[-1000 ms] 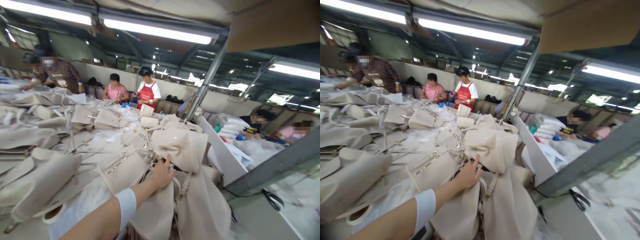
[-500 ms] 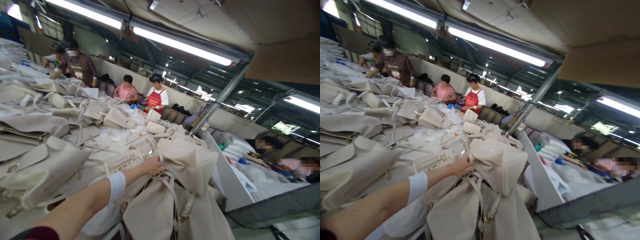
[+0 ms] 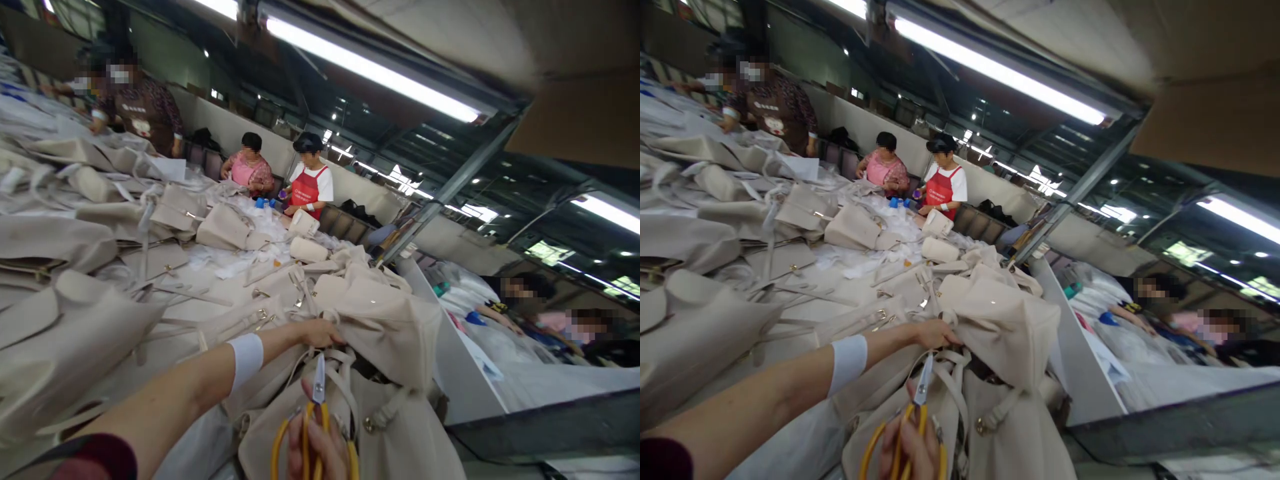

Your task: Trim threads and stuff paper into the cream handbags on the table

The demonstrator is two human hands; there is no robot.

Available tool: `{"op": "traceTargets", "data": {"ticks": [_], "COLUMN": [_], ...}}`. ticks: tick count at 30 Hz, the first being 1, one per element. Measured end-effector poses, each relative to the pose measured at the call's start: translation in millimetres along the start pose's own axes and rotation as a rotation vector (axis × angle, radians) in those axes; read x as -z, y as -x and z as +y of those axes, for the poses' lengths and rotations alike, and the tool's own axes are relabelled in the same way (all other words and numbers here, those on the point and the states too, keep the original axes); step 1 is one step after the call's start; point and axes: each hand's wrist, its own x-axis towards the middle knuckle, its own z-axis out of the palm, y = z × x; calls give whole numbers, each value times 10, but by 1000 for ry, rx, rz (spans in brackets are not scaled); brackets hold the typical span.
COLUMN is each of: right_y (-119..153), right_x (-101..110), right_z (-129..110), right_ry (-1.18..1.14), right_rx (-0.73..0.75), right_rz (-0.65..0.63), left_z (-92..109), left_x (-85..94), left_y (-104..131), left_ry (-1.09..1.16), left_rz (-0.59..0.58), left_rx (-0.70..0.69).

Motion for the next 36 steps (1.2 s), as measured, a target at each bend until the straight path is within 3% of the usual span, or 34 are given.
{"op": "traceTargets", "data": {"ticks": [4,7,12,17,21,27,30,36], "right_y": [-443,-581,-612,-803,-969,-1166,-1283,-1392], "right_x": [12,151,375,690,1023,1288,1340,1402], "right_z": [-132,-157,-118,-439,-615,-619,-685,-784], "right_ry": [-432,-505,-535,-658,-681,-596,-549,-487], "right_rx": [-16,-30,-210,-488,-703,-939,-992,-1047], "right_rz": [391,513,382,242,144,105,90,18], "left_z": [-135,-220,-273,-261,-329,-472,-534,-608], "left_x": [150,291,477,516,482,262,15,-440], "left_y": [-206,-293,-342,-390,-271,69,167,115], "left_ry": [98,112,85,41,-66,-363,-455,-368], "left_rz": [4,-11,-88,-77,5,117,196,293], "left_rx": [-46,-72,-154,-222,-252,-229,-84,208]}}
